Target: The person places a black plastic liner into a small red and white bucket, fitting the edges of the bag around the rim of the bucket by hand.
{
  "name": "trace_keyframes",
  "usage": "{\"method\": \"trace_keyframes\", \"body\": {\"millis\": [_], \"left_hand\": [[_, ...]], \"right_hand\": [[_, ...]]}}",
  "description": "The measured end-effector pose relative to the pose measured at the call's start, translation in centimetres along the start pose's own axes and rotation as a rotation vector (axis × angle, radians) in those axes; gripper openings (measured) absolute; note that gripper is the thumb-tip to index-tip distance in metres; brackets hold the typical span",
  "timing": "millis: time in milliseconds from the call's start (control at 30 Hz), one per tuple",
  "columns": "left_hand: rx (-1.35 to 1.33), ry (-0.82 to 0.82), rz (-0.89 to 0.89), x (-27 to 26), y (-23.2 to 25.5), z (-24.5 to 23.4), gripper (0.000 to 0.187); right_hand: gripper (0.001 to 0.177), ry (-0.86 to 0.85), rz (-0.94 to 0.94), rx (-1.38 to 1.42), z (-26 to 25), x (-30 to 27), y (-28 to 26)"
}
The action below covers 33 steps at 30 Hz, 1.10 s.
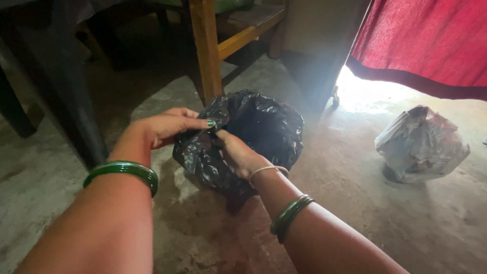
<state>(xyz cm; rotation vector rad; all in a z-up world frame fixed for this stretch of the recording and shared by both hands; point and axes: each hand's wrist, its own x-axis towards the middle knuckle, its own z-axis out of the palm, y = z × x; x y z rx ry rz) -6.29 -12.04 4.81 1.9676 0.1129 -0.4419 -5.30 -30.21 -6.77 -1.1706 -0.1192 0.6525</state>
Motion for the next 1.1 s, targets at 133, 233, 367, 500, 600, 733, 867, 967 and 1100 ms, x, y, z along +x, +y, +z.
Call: {"method": "trace_keyframes", "body": {"millis": [133, 233, 367, 500, 600, 733, 867, 967, 1100], "left_hand": [[-0.066, -0.053, 0.061, 0.5, -0.3, 0.2, 0.033], [-0.104, -0.091, 0.072, 1.0, -0.4, 0.3, 0.027], [-0.132, -0.097, 0.101, 2.0, -1.3, 0.4, 0.022], [-0.044, 0.134, 0.047, 4.7, -3.4, -0.3, 0.022], [-0.016, 0.376, 0.063, 7.0, -4.9, -0.4, 0.029], [0.143, 0.625, 0.089, 5.1, -4.6, -1.0, 0.059], [-0.018, 0.33, 0.194, 2.2, -2.1, -0.4, 0.027], [-0.019, 0.141, 0.124, 1.2, -1.1, 0.4, 0.028], [0.103, 0.12, 0.062, 0.9, -1.0, 0.8, 0.031]], "right_hand": [[0.051, -0.105, -0.078, 0.118, 0.1, -1.9, -0.5], [0.05, -0.151, -0.157, 0.084, 1.1, -4.5, -1.3], [0.065, -0.084, -0.115, -0.193, 2.0, -6.1, -2.4], [0.072, 0.036, -0.168, -0.319, 2.4, -5.9, -2.1], [0.07, 0.023, -0.167, -0.269, 2.7, -5.3, -2.1], [0.069, 0.083, -0.198, -0.281, 3.0, -4.8, -1.9], [0.068, 0.082, -0.188, -0.205, 3.0, -3.8, -2.0], [0.067, 0.09, -0.196, -0.229, 3.0, -3.2, -1.7], [0.067, 0.076, -0.25, -0.269, 3.1, -3.1, -1.3]]}}
